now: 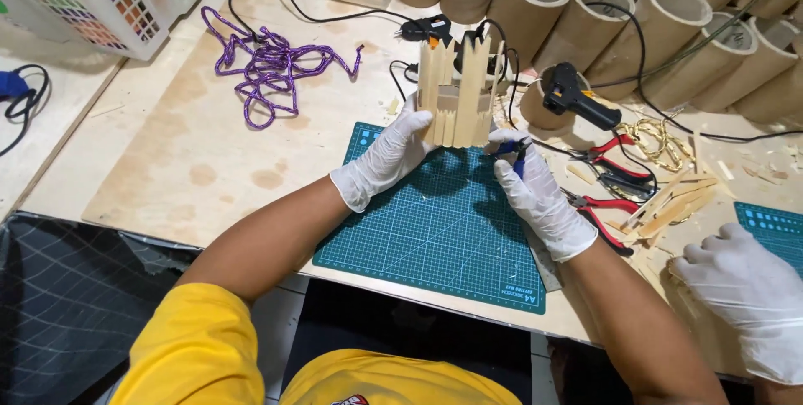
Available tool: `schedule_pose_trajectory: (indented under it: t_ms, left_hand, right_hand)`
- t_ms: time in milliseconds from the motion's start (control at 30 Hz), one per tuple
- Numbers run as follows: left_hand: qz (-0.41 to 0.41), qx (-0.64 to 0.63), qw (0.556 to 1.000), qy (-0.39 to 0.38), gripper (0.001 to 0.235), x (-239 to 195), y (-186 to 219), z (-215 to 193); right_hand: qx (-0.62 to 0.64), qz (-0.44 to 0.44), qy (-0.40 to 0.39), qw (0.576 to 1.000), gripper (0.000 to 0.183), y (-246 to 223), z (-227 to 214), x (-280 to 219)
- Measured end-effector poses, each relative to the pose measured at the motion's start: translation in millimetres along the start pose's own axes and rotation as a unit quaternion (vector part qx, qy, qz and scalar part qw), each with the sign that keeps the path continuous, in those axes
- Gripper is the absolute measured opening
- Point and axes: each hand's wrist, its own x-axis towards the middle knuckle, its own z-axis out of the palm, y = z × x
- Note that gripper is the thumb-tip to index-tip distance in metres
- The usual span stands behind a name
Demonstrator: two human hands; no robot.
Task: Trimming and gluing wooden sticks to a cylindrical base to create a decorative item
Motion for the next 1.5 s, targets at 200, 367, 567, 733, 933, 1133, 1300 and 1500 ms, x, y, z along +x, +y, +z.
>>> schedule_pose_trajectory:
  t_ms: [200, 367, 567, 733, 933, 1133, 1300, 1500]
  left_hand:
    - [0.001, 0.066, 0.997, 0.027, 0.096, 16.3, -28.8, -32.9]
    - [-0.014, 0.068, 0.997, 0.027, 0.087, 17.4, -33.9, -47.3]
    - [-0.067, -0.009, 0.997, 0.024, 0.079, 11.6, -25.7, -37.7]
    - [-0.102, -0.115, 0.988, 0.018, 0.086, 11.7, -14.0, -41.1]
    - [-0.039, -0.067, 0.997, -0.004, 0.090, 14.5, -22.9, -51.8]
    - [-0.019, 0.011, 0.999, 0.042, 0.086, 23.5, -29.8, -59.1]
    - [-0.009, 0.157, 0.986, 0.059, 0.105, 17.9, -23.0, -55.7]
    - [0.019, 0.217, 0.974, 0.069, 0.116, 2.8, -0.2, -17.0]
  right_hand:
    - [0.036, -0.022, -0.012, 0.999, 0.036, -10.9, -0.9, 6.6]
    - [0.015, 0.018, -0.079, 0.997, 0.045, -23.3, -5.1, 7.5]
    - [-0.030, 0.173, -0.142, 0.974, 0.047, -73.4, -3.2, 12.9]
    - [-0.022, 0.225, -0.222, 0.948, 0.079, -40.1, -18.0, 10.3]
    - [-0.048, 0.112, -0.264, 0.957, 0.065, -45.7, -7.6, 13.6]
    - [-0.243, -0.210, -0.136, 0.937, 0.020, -10.9, 3.6, 9.7]
    - [-0.058, -0.080, -0.052, 0.994, 0.007, -35.5, 14.2, 5.4]
    - [0.241, 0.238, -0.097, 0.936, 0.010, -75.8, -23.0, 10.4]
